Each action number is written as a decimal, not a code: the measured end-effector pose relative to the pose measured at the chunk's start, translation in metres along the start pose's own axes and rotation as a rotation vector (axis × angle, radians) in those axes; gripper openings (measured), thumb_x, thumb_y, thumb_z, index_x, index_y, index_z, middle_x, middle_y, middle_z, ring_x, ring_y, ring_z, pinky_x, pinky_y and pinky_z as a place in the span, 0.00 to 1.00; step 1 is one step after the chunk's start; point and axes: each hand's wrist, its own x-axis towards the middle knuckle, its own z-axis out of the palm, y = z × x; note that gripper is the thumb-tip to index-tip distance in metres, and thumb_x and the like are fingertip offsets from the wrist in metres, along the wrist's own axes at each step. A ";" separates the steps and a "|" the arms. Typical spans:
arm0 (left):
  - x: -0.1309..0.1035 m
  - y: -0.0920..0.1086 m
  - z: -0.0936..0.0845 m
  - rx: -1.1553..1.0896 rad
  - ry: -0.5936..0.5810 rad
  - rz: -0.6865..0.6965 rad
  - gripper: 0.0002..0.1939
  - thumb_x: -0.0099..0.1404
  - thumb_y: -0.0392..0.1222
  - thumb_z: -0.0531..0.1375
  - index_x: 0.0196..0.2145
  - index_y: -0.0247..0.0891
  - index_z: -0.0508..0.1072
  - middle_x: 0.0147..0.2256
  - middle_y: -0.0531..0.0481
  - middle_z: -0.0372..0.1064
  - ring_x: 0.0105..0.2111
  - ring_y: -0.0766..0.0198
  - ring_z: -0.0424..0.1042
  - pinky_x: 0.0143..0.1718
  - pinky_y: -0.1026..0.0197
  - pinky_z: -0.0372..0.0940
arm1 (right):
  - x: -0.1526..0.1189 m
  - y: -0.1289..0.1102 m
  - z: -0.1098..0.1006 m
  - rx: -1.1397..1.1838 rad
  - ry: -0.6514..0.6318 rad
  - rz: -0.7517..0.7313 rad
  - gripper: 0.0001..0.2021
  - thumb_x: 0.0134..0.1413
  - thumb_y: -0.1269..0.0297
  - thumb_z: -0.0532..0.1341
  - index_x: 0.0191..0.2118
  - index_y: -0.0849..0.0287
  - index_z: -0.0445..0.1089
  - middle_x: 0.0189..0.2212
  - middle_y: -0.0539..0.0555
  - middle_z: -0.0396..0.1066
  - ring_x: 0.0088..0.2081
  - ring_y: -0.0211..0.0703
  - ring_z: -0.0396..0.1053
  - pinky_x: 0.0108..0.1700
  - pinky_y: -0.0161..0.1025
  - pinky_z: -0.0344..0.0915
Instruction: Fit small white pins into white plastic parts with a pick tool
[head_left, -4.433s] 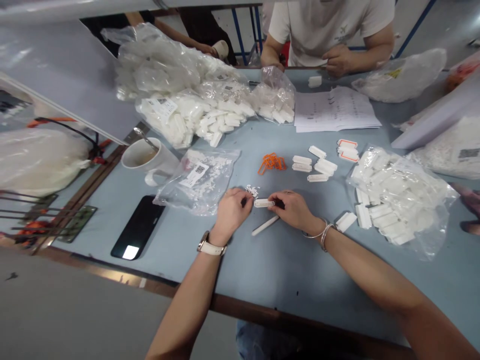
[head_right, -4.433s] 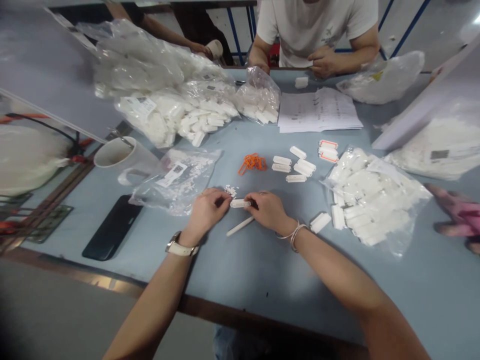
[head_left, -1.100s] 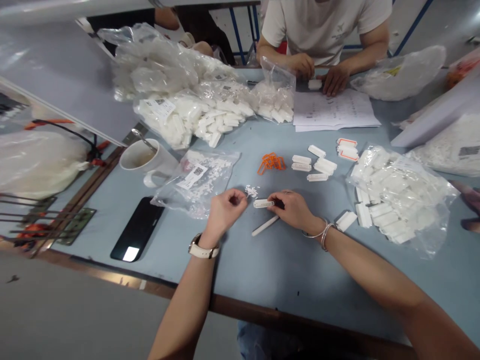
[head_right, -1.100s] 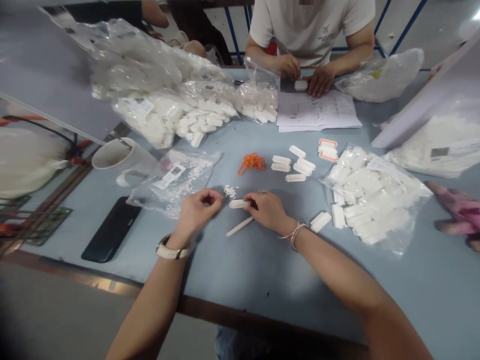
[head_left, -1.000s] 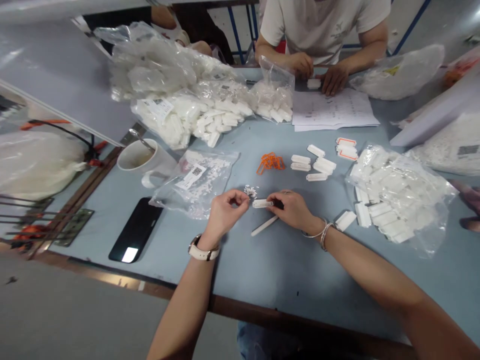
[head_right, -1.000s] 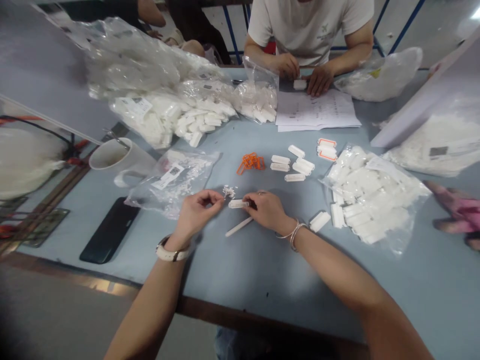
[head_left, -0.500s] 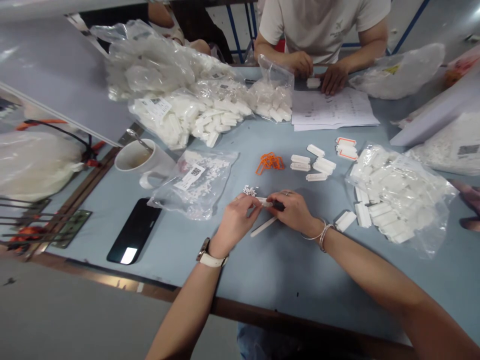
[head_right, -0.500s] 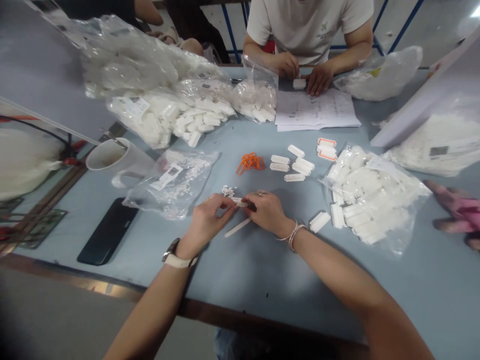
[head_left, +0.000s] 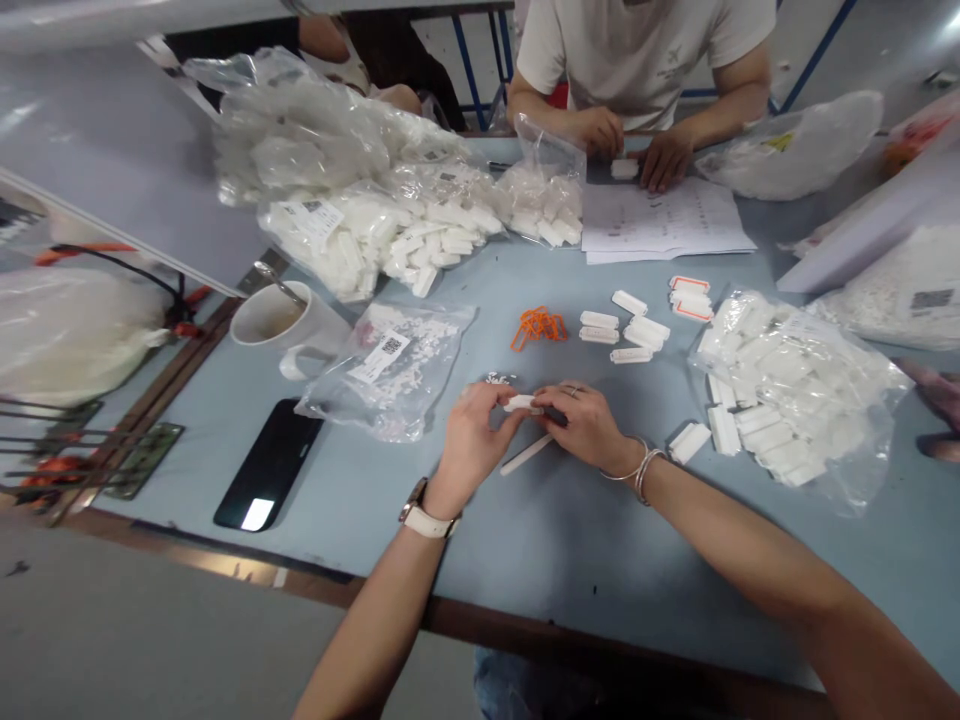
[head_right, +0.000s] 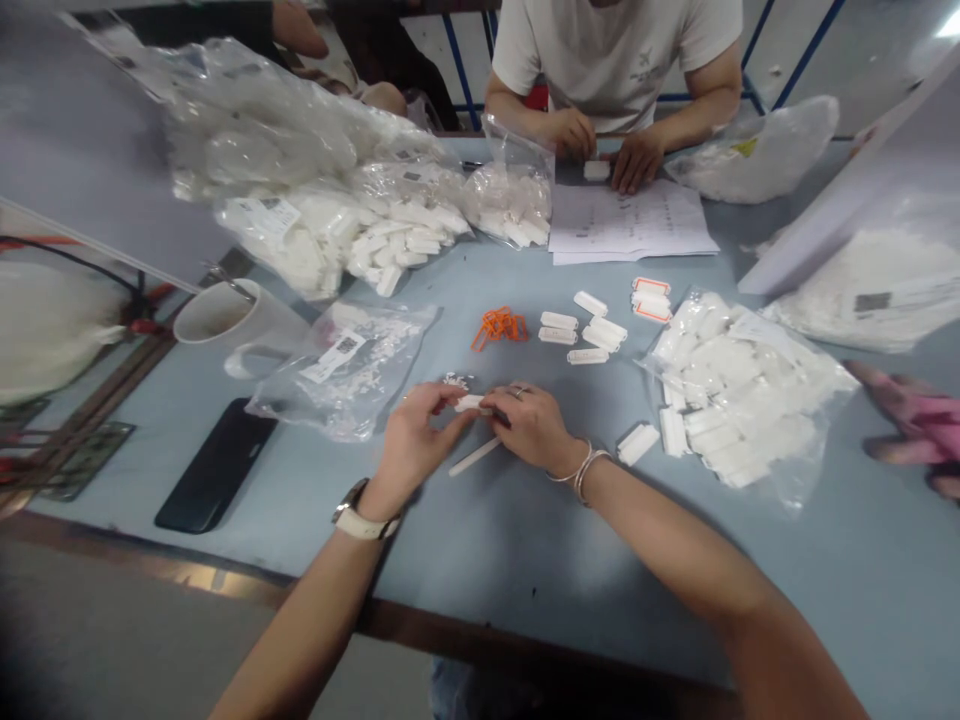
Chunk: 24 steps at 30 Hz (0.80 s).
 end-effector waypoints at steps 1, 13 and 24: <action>0.001 -0.001 -0.001 -0.027 -0.008 -0.029 0.10 0.58 0.43 0.63 0.38 0.38 0.72 0.36 0.47 0.73 0.37 0.59 0.71 0.39 0.57 0.66 | 0.000 0.000 0.000 0.005 0.001 -0.009 0.06 0.56 0.71 0.59 0.38 0.56 0.72 0.39 0.54 0.76 0.40 0.43 0.71 0.47 0.41 0.64; 0.003 0.001 -0.007 -0.423 -0.189 -0.185 0.14 0.59 0.45 0.61 0.41 0.37 0.68 0.33 0.48 0.73 0.35 0.61 0.73 0.40 0.57 0.67 | -0.002 -0.002 0.000 0.041 0.052 -0.073 0.07 0.61 0.64 0.56 0.39 0.56 0.71 0.40 0.54 0.77 0.40 0.41 0.71 0.47 0.41 0.65; 0.007 -0.007 -0.006 -0.574 -0.234 -0.269 0.16 0.58 0.48 0.62 0.41 0.35 0.70 0.35 0.45 0.75 0.34 0.61 0.73 0.36 0.60 0.67 | -0.001 -0.001 0.000 0.102 0.102 0.029 0.05 0.55 0.67 0.62 0.38 0.57 0.73 0.34 0.53 0.77 0.36 0.40 0.71 0.39 0.35 0.65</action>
